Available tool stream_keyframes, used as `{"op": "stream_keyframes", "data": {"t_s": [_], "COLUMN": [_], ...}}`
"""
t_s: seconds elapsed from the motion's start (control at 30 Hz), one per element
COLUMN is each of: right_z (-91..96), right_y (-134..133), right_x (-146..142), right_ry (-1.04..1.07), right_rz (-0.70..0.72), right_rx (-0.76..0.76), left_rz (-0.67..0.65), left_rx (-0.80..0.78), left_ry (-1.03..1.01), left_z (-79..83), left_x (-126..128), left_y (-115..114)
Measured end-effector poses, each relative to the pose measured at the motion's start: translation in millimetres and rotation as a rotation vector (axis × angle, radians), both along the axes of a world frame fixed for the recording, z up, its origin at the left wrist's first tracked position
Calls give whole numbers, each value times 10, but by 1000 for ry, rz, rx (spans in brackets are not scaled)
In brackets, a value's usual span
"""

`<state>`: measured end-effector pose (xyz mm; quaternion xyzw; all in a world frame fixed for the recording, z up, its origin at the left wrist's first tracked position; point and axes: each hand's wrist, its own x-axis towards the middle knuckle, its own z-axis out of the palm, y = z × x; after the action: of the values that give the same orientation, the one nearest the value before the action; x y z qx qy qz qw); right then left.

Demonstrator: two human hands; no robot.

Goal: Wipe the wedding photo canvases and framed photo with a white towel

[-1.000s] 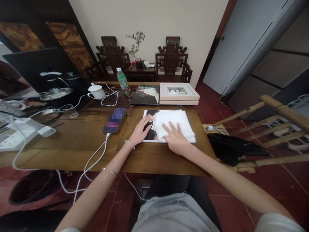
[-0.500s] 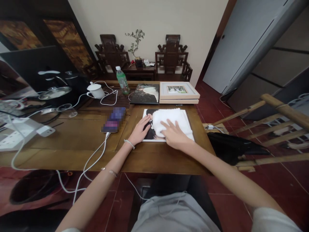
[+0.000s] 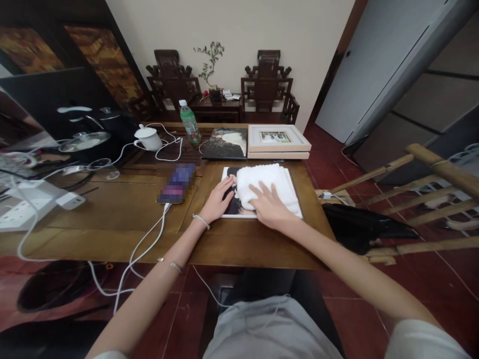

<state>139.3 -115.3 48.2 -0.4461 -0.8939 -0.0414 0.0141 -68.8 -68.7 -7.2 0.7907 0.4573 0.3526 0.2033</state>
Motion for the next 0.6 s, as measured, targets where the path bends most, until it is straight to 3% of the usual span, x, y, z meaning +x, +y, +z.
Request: {"op": "stream_keyframes", "data": {"t_s": [0.13,0.27,0.37,0.6], "right_z": [-25,33,77,101], "right_y": [-558,-762,-613,205], "right_x": [41,67,87,62], "right_ry": [17,14,21,39], "right_rz": [57,116,90,-66], "right_rx": [-34,-105,-122,-96], "left_rz": [4,-4,-13,-19], "left_rx": [1,2,2,7], "left_ry": [16,71,104,81], "left_z": [-9,-48,-90,-145], "left_x": [5,-13,-34,-43], "left_y": [9,32,55,84]}}
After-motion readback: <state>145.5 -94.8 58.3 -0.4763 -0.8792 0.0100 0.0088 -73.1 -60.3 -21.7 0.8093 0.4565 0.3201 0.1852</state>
